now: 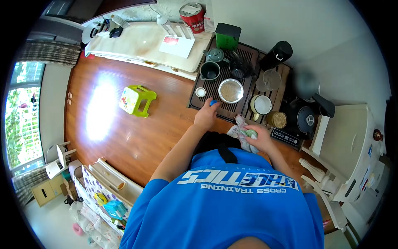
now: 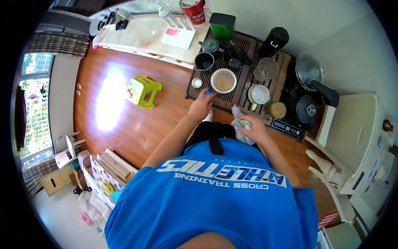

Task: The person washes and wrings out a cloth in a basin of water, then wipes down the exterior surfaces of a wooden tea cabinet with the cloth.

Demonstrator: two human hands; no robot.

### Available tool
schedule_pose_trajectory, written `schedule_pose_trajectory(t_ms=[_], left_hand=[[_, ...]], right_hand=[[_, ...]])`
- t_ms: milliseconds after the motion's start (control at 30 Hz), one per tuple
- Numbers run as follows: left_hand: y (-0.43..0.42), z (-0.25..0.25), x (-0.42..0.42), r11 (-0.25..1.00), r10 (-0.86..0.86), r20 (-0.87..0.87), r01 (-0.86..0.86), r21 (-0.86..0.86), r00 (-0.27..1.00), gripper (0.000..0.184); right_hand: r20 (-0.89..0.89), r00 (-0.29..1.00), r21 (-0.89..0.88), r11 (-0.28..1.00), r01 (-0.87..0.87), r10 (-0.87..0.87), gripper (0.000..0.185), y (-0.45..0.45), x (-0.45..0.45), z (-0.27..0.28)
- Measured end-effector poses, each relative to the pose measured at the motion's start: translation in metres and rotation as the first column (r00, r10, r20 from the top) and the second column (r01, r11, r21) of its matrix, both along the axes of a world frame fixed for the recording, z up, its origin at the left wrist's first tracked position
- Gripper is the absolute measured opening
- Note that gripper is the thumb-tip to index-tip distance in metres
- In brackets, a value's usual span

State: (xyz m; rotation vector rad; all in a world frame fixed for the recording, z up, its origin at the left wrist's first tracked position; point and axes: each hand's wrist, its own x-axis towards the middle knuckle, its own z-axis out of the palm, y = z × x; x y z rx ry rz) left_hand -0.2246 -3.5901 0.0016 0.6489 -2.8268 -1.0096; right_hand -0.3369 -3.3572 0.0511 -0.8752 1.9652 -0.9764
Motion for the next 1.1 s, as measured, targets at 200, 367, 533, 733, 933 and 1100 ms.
schedule_pose_trajectory(t_ms=[200, 367, 533, 733, 933, 1100], left_hand=[[-0.016, 0.001, -0.01, 0.987, -0.131, 0.158, 0.144, -0.075, 0.979, 0.024], [-0.046, 0.006, -0.002, 0.997, 0.066, -0.115, -0.069, -0.021, 0.991, 0.022], [-0.077, 0.004, -0.014, 0.997, 0.034, -0.144, -0.044, -0.07, 0.989, 0.018], [-0.071, 0.01, 0.01, 0.898, -0.439, -0.118, 0.434, -0.064, 0.891, 0.019], [-0.084, 0.0, 0.01, 0.9, -0.425, -0.162, 0.398, -0.178, 0.89, 0.027], [-0.104, 0.0, 0.004, 0.911, -0.335, -0.029, 0.315, -0.267, 0.942, 0.03]], right_hand=[[0.014, 0.99, 0.055, 0.989, 0.136, -0.137, 0.04, 0.013, 0.011, 0.001], [-0.041, 0.981, 0.054, 0.98, 0.194, -0.191, 0.039, -0.005, 0.03, 0.0], [-0.039, 0.983, 0.044, 0.983, 0.18, -0.178, 0.039, -0.049, 0.045, 0.004], [0.037, 0.981, 0.04, 0.982, 0.187, -0.188, 0.04, -0.071, 0.061, -0.014], [0.019, 0.975, 0.071, 0.973, 0.222, -0.223, 0.039, -0.084, 0.072, -0.01], [-0.198, 0.951, -0.114, 0.97, 0.217, -0.236, 0.039, -0.128, 0.073, 0.008]])
